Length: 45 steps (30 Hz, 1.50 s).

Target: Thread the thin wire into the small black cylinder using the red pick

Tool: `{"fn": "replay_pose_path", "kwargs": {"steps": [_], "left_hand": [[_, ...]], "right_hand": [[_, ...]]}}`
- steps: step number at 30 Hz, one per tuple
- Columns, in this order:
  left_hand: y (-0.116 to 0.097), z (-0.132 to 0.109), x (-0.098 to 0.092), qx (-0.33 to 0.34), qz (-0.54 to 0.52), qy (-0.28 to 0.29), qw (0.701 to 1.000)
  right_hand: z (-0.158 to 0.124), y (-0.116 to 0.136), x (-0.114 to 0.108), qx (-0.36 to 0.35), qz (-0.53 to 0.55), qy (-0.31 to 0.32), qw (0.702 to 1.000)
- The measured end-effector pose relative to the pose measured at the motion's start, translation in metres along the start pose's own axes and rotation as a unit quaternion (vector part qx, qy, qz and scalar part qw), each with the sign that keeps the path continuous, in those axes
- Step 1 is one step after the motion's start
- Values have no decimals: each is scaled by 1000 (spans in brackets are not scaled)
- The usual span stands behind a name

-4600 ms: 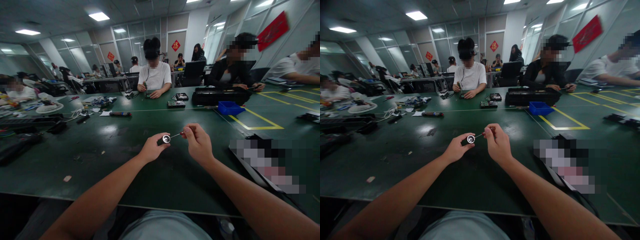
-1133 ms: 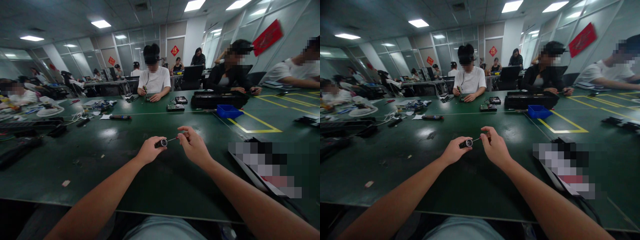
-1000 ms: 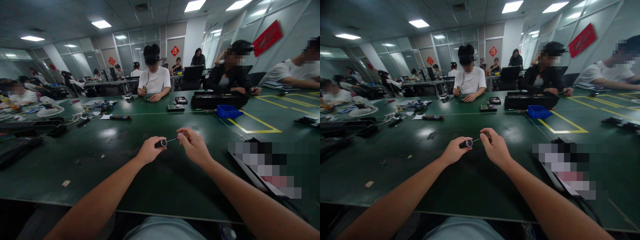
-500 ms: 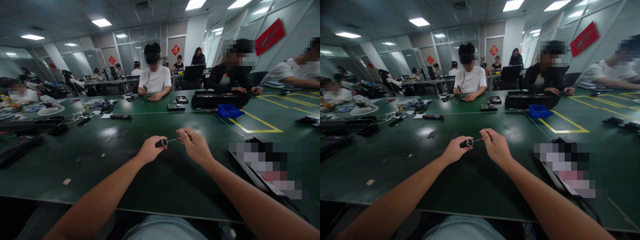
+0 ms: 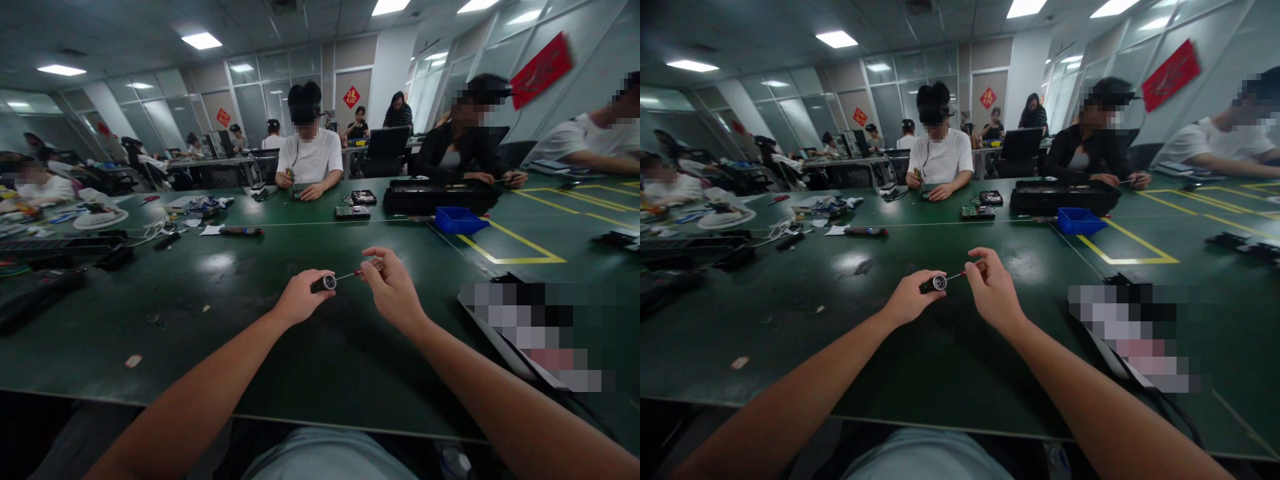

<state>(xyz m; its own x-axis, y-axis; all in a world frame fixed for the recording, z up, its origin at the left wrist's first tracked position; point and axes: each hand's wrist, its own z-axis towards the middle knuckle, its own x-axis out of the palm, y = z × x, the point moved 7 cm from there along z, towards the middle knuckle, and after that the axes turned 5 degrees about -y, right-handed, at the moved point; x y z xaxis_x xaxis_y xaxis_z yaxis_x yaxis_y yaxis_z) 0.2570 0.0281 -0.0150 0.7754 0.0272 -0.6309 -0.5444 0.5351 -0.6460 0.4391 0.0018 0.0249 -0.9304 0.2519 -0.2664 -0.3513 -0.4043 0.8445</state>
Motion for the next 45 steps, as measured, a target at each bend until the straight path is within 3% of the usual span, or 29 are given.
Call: {"fn": "replay_pose_path", "kwargs": {"steps": [8, 45], "left_hand": [[0, 0, 0, 7, -1, -1, 1000], [-2, -1, 1, 11, -5, 5, 1000]], "right_hand": [[4, -2, 2, 16, 53, 7, 998], [2, 0, -2, 25, -64, 9, 998]]}}
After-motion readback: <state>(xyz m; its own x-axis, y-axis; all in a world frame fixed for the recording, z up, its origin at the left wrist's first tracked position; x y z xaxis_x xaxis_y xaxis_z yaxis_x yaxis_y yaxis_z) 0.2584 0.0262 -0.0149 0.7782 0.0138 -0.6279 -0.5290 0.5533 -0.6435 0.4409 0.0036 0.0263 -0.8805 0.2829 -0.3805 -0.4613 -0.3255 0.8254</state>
